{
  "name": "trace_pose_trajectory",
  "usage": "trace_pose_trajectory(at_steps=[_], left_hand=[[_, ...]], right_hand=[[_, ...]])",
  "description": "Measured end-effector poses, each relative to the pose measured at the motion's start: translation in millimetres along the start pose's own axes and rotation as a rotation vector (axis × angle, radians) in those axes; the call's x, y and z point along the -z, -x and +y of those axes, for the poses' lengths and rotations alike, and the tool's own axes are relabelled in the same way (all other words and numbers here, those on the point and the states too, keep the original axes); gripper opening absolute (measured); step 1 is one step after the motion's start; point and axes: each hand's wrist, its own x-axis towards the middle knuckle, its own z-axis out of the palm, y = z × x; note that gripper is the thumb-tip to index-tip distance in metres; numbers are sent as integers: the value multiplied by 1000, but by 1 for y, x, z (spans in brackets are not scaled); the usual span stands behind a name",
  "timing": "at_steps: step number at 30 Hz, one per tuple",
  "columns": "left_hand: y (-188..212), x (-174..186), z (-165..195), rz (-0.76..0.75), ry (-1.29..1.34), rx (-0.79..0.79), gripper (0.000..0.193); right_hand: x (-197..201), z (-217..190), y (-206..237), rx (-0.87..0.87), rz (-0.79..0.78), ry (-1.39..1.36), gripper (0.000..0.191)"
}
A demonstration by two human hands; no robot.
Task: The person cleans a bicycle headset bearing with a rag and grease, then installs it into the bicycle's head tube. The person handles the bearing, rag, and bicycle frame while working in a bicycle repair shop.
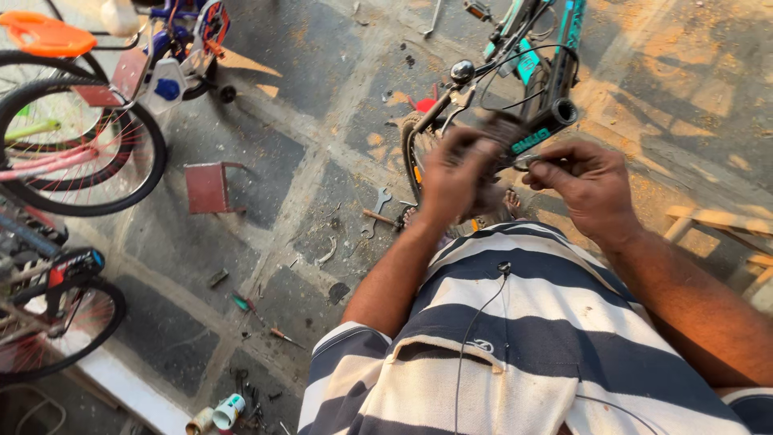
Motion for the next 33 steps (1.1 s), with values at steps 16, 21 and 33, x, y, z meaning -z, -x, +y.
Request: trace_pose_trajectory(at_steps=[16,21,33], left_hand=[[-40,17,8,-307,-197,-79,30],[-45,16,-12,-180,93,70,29],[-44,1,-37,-17,590,110,24]], right_hand=[[4,4,-42,-127,13,-62,18],[-6,-10,-48,-61,23,-31,38],[-17,23,-39,36,-38,146,13]])
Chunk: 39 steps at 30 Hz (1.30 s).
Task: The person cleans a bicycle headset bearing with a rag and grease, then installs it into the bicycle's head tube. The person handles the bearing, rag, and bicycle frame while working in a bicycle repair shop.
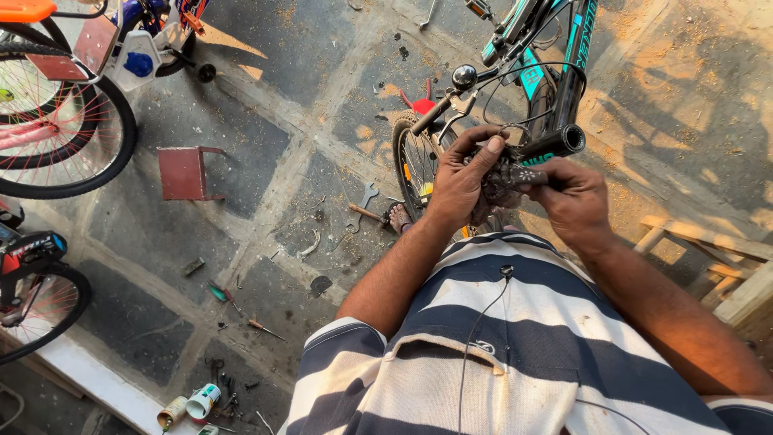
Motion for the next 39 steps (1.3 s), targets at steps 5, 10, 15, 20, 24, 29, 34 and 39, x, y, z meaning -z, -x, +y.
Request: trace_pose_trajectory(at_steps=[5,10,15,20,24,29,34,39], left_hand=[[4,-4,3,11,-35,-53,22],[15,-13,10,-30,-189,-168,19],[20,-24,12,-20,-294,-193,21],[26,-24,11,-47,-351,-233,22],[25,-21,8,-25,-238,-166,22],[21,-16,7,-27,-417,-285,20],[21,-24,5,-52,-350,-170,23],[19,-32,4,-83,-327,-151,23]], right_hand=[[7,-22,1,204,22,258,28],[0,-49,9,462,206,650,19],[-9,-46,-3,557,208,856,19],[-9,-38,-8,547,185,951,17],[-7,-36,-3,513,180,829,16],[11,-49,11,398,200,702,11],[16,-54,9,457,159,809,27],[10,-46,-7,529,177,887,25]])
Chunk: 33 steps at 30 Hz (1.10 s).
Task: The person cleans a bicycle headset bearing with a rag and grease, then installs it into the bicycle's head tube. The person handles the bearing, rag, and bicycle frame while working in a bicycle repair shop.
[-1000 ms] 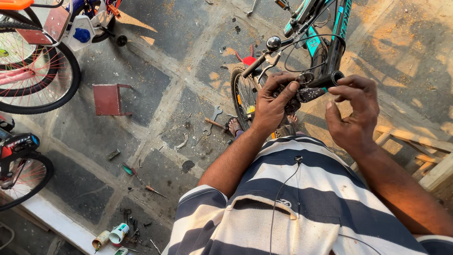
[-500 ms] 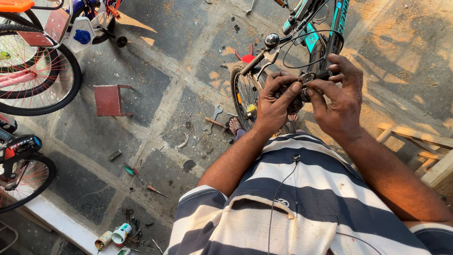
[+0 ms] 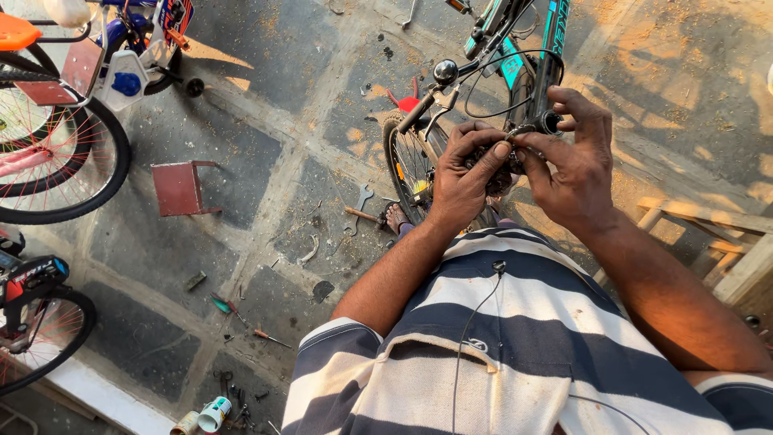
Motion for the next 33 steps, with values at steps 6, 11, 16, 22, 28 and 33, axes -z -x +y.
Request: trace_pose_trajectory(at_steps=[6,11,16,22,28,33], left_hand=[[-5,2,-3,15,80,18,20],[-7,7,-6,30,150,48,19],[-11,9,-12,13,83,9,18],[-16,-4,-15,22,308,154,19],[-22,-29,-15,-61,234,93,18],[-18,-40,-2,-152,-158,-145,17]], right_hand=[[8,12,11,-105,-22,-249,14],[47,43,23,-430,25,-417,10],[84,80,27,-419,102,53,64],[64,75,51,-345,191,51,56],[2,36,63,-375,-115,-759,75],[-5,41,68,-708,15,-1017,29]])
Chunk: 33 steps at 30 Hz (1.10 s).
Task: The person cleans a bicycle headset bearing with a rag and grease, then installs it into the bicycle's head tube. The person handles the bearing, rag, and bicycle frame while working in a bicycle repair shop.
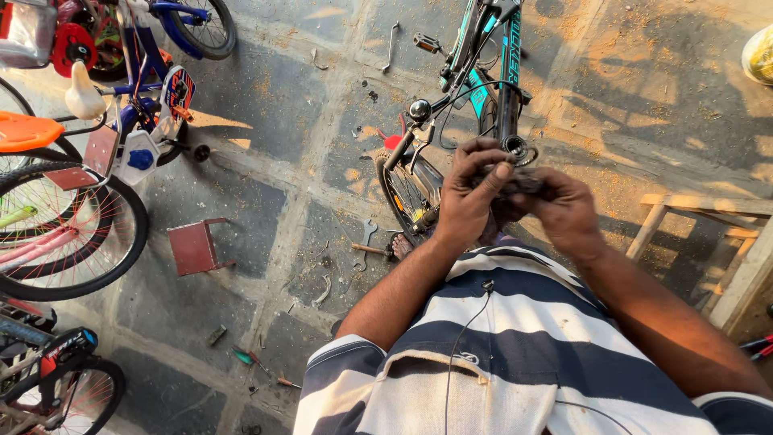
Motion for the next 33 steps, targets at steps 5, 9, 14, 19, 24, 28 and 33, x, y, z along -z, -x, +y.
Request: trace_pose_trajectory(at_steps=[5,9,14,19,24,28,33], left_hand=[[-4,11,32,12,-659,-404,15],[-7,10,46,-13,-836,-503,18],[-10,-3,50,-142,-936,-604,24],[-9,-4,57,-96,-802,-604,17],[-6,-2,50,-112,-759,-564,16],[1,-1,28,-105,-437,-300,17],[1,8,-11,-8,375,195,16]], right_hand=[[40,-48,4,48,291,-59,25],[33,-93,8,453,236,47,23],[-1,-91,6,932,116,948,19],[25,-90,-7,712,331,1051,16],[27,-87,12,854,314,821,22],[20,-77,11,813,245,1108,26],[51,-99,-3,555,364,453,22]])
